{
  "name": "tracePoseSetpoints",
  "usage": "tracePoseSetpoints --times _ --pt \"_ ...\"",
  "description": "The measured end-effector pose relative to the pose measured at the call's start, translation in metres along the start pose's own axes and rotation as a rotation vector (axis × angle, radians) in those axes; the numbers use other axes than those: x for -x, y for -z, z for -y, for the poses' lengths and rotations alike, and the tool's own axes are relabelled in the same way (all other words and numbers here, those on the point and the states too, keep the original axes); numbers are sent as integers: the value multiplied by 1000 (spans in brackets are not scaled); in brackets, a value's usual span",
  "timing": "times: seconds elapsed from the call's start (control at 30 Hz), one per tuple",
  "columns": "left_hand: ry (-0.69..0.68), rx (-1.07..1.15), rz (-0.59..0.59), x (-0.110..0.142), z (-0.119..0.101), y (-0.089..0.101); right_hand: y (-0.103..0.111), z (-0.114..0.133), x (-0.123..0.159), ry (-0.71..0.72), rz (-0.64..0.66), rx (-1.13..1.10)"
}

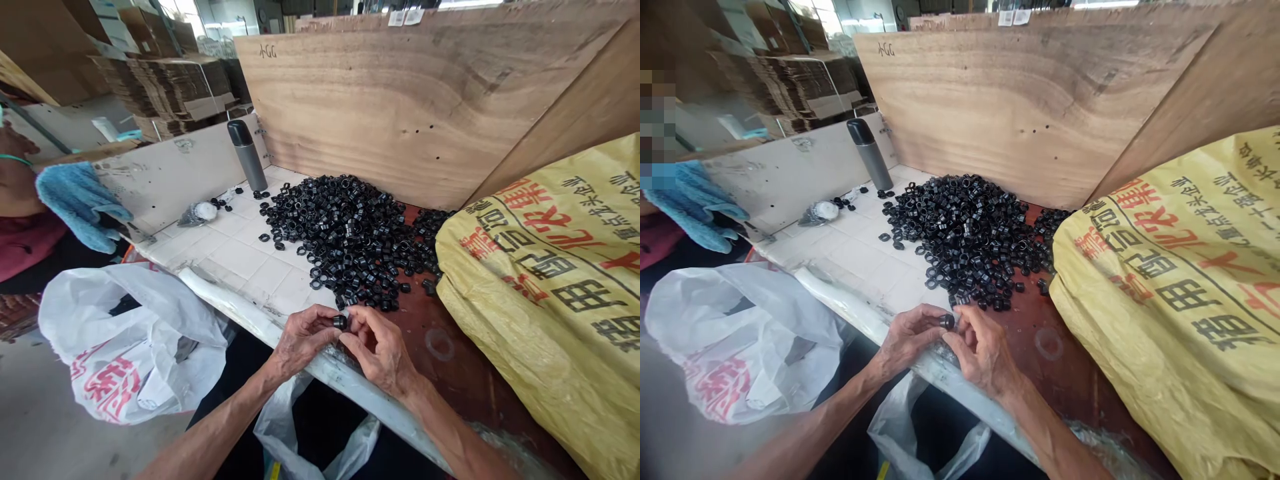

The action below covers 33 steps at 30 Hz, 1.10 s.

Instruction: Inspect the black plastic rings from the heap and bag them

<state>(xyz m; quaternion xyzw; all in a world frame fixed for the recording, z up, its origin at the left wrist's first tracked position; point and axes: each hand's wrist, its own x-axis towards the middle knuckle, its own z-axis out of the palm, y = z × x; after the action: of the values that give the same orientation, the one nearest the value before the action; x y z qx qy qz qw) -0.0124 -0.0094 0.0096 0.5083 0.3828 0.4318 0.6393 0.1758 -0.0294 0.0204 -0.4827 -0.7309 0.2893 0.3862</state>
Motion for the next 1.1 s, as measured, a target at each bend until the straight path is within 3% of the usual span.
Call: tracePoseSetpoints --times 0.23,0.37,0.5,0.57,0.7,0.8,0.87,0.9,0.97,1.03,1.1 --pt "-62 -168 60 2 2 2 -8 -1 1 -23 -46 -15" --pt "-267 -454 -30 13 11 -1 -12 1 3 -86 -66 -44" --pt "-451 -628 -56 31 20 -6 -14 6 6 -245 72 -204" --pt "-415 -619 -113 38 20 -7 -15 10 8 -269 123 -271" --pt "-290 -565 -212 47 6 -4 -11 19 12 -126 128 -237" --pt "-242 -674 -41 56 -14 0 -1 17 9 -100 93 -136" --pt "-187 -749 97 58 -26 1 5 9 5 -92 -18 -17" --pt "-165 -778 124 56 -29 0 7 3 3 -76 -79 56" --pt "-167 -820 54 43 -30 -2 8 -9 -1 -22 -117 169" --pt "-218 -840 -89 21 -22 -5 5 -20 -2 38 -75 219" --pt "-275 -885 -130 -5 -10 -7 0 -28 -2 68 -18 239"
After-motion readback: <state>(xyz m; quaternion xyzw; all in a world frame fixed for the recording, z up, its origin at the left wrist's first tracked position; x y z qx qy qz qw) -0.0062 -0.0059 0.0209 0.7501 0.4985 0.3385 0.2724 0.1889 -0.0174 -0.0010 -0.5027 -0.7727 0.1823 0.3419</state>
